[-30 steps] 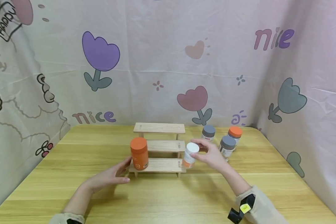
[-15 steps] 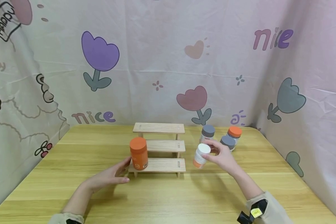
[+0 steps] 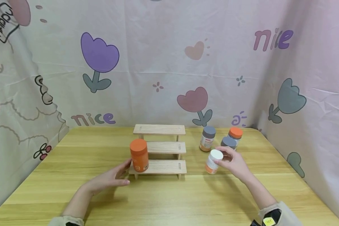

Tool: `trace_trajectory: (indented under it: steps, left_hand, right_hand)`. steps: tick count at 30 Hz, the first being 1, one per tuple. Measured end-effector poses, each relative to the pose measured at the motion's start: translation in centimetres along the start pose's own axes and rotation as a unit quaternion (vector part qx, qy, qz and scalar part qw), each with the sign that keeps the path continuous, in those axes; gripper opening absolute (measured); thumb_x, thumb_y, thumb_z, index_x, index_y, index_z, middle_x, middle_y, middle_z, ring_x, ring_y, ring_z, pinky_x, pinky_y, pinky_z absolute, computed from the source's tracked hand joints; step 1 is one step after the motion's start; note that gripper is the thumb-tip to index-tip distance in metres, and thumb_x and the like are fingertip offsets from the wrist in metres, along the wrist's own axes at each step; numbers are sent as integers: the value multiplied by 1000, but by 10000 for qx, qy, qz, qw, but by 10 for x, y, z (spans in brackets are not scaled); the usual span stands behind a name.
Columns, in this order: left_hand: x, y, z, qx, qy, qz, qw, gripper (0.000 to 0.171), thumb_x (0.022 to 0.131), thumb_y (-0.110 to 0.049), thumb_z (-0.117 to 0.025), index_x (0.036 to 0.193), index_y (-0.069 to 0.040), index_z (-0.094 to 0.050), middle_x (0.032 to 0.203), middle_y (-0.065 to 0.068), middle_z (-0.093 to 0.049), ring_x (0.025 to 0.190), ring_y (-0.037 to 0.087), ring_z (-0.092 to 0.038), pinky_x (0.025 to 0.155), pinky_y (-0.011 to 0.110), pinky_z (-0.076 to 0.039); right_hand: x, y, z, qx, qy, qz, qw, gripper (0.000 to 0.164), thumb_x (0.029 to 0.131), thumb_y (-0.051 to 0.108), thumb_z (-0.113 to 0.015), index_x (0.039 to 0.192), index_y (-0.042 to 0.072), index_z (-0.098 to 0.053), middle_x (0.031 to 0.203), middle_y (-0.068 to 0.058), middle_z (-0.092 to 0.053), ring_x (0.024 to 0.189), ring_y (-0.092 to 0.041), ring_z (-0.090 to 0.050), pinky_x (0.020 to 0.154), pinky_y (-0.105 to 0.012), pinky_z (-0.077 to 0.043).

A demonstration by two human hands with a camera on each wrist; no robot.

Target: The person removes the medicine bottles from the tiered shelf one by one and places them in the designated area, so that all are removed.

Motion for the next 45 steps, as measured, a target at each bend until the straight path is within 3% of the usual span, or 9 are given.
trace_trajectory:
  steps: [21, 32, 34, 39, 41, 45]
  left_hand:
    - [0, 1, 0, -147, 24, -20, 9999, 83, 90, -14, -57, 147, 0, 1, 151, 25, 0, 136, 45, -6, 107, 56, -11]
    - [0, 0, -1, -194, -7, -38, 9998, 84, 89, -14, -58, 147, 1, 1, 151, 24, 2, 136, 45, -6, 107, 56, -11]
    - [1, 1, -1, -210, 10, -36, 9998, 85, 89, -14, -59, 147, 1, 2, 151, 23, 3, 136, 45, -6, 108, 53, -13]
    - [1, 2, -1, -273, 74, -34, 9996, 87, 89, -14, -59, 147, 2, 3, 151, 24, 4, 136, 44, -6, 107, 23, -23]
    - [0, 2, -1, -304, 90, -37, 9995, 86, 89, -14, -59, 147, 2, 3, 151, 23, 5, 136, 45, -5, 104, 17, -22]
    - [0, 2, -1, -312, 107, -39, 9994, 86, 89, -14, -59, 147, 2, 4, 151, 24, 6, 136, 45, -5, 109, 34, -20]
  right_hand:
    - [-15, -22, 2, -146, 166, -318, 9992, 43, 78, 6, -73, 116, -6, -57, 112, -18, -58, 89, -9, -59, 77, -24, -52]
    - [-15, -26, 0, -135, 261, -506, 9983, 47, 79, 8, -73, 120, -6, -54, 117, -20, -55, 94, -22, -59, 78, -25, -52]
    - [-15, -26, 0, -156, 257, -509, 9982, 48, 79, 8, -72, 121, -6, -54, 117, -21, -55, 94, -23, -59, 78, -25, -52]
    - [-15, -25, 0, -181, 275, -458, 9984, 48, 80, 7, -71, 122, -7, -53, 118, -22, -55, 95, -21, -59, 79, -26, -52]
    - [-15, -24, 0, -186, 275, -417, 9986, 48, 81, 7, -71, 122, -8, -52, 117, -21, -56, 95, -17, -58, 80, -27, -52]
    - [-15, -21, 1, -193, 196, -255, 9993, 45, 82, 7, -69, 121, -9, -53, 113, -19, -58, 94, -8, -56, 81, -26, -51]
Point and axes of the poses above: each hand's wrist, its own x-axis towards the middle knuckle, its own z-axis out of the back of the hand, y = z × x, the point moved 5 cm from there along x, towards the middle knuckle
